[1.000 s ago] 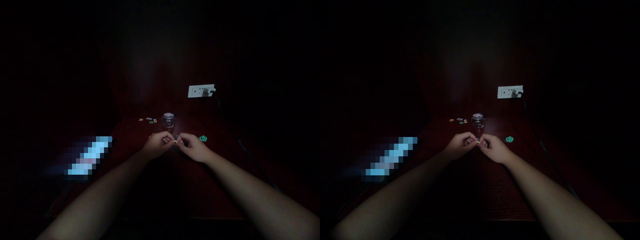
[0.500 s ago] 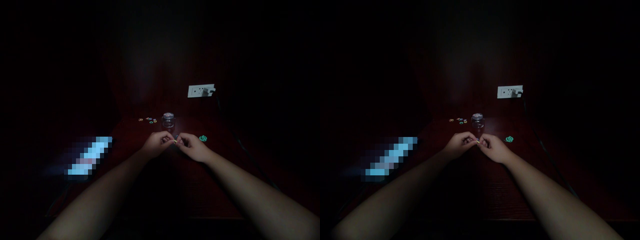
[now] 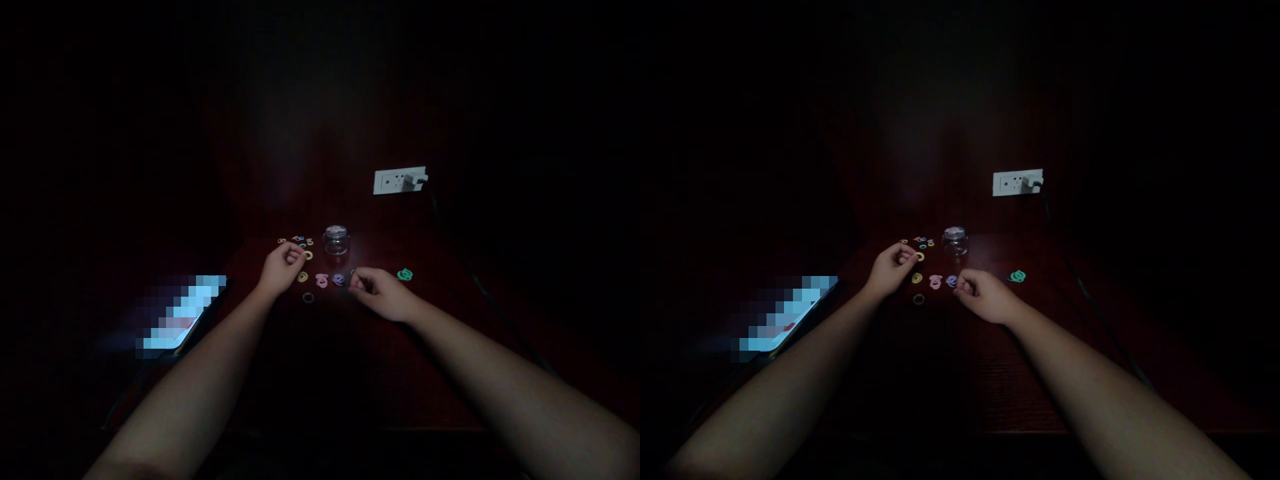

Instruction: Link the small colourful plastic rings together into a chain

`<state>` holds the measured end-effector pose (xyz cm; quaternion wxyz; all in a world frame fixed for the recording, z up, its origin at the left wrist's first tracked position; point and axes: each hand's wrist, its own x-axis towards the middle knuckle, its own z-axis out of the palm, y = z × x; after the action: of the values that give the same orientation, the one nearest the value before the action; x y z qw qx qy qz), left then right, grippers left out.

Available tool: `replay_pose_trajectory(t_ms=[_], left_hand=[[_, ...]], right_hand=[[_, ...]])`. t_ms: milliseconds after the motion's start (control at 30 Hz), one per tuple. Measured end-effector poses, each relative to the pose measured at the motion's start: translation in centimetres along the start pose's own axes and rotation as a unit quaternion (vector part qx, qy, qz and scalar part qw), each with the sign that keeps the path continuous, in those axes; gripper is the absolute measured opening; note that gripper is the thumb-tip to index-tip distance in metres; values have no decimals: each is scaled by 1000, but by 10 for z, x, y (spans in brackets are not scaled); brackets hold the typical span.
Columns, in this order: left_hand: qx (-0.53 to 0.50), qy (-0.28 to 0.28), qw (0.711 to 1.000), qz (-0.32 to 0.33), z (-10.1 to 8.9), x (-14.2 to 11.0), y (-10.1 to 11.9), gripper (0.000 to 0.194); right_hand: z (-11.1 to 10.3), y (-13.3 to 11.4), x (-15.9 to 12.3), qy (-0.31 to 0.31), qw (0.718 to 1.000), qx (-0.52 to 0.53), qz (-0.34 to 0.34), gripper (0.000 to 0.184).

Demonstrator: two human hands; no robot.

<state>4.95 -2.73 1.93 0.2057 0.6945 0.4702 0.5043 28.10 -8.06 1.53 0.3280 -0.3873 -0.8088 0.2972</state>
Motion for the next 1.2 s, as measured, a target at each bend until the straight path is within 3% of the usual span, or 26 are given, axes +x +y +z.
replay_pose_trajectory(t_ms=[100, 300, 433, 700, 933, 1200], left_hand=[[2, 22, 998, -56, -6, 4, -13, 20], [46, -28, 993, -109, -10, 1, -15, 20], [70, -59, 988, -123, -14, 1, -16, 18], [76, -57, 987, -131, -17, 2, -18, 21], [119, -104, 978, -134, -16, 0, -20, 21], [133, -91, 976, -146, -15, 2, -21, 25]], right_hand=[[0, 1, 1, -1, 1000, -6, 2, 14], [2, 3, 1, -5, 1000, -28, 7, 15], [3, 3, 1, -5, 1000, -29, -2, 14], [3, -2, 2, -7, 999, -34, 6, 13], [4, -2, 2, -13, 999, -31, 8, 13], [4, -3, 1, -17, 1000, -24, 7, 12]])
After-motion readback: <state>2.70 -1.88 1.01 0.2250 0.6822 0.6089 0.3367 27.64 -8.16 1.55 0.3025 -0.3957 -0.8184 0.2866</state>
